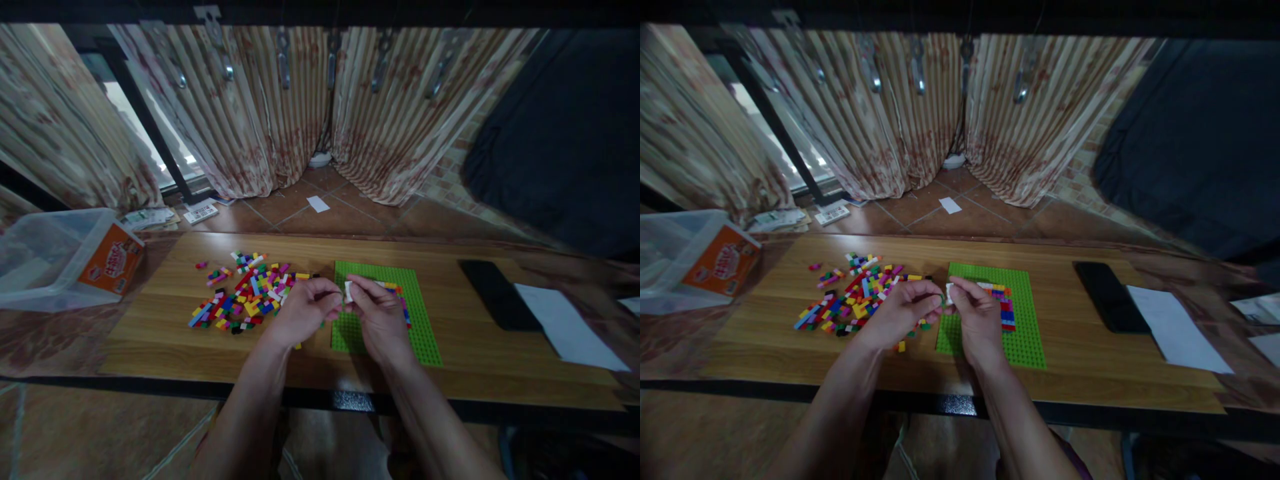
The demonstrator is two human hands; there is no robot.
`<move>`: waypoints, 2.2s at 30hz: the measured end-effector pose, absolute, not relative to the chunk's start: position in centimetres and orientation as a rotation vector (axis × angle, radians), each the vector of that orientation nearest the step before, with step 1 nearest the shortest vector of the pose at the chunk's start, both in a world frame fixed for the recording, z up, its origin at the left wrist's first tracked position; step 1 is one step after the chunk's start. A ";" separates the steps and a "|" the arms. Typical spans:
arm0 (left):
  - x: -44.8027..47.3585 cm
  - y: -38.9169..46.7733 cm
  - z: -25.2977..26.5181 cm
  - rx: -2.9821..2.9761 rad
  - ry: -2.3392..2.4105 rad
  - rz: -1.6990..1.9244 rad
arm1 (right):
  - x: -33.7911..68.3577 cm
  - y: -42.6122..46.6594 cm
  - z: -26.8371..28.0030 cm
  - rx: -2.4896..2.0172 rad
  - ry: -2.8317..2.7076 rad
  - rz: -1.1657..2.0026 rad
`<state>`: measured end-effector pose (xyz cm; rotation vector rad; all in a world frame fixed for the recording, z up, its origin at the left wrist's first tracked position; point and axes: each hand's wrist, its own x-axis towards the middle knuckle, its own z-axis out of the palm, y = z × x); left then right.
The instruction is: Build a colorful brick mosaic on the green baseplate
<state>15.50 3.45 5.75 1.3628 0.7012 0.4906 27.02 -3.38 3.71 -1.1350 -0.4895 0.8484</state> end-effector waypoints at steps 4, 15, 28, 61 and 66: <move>15.3 4.0 5.4 1.675 0.847 0.439 | 27.8 -3.8 4.3 -1.093 -0.479 0.877; 15.3 3.9 5.3 2.427 1.292 0.180 | 34.2 -5.5 5.0 -1.338 -0.560 0.591; 17.5 2.8 5.1 2.174 1.128 0.441 | 32.5 -5.6 3.0 -1.755 -1.009 0.121; 21.3 0.4 3.9 2.341 1.056 0.250 | 33.5 -5.4 2.4 -1.879 -1.271 -0.120; 21.4 0.1 3.6 2.400 1.062 0.256 | 32.9 -5.4 2.0 -1.930 -1.390 -0.122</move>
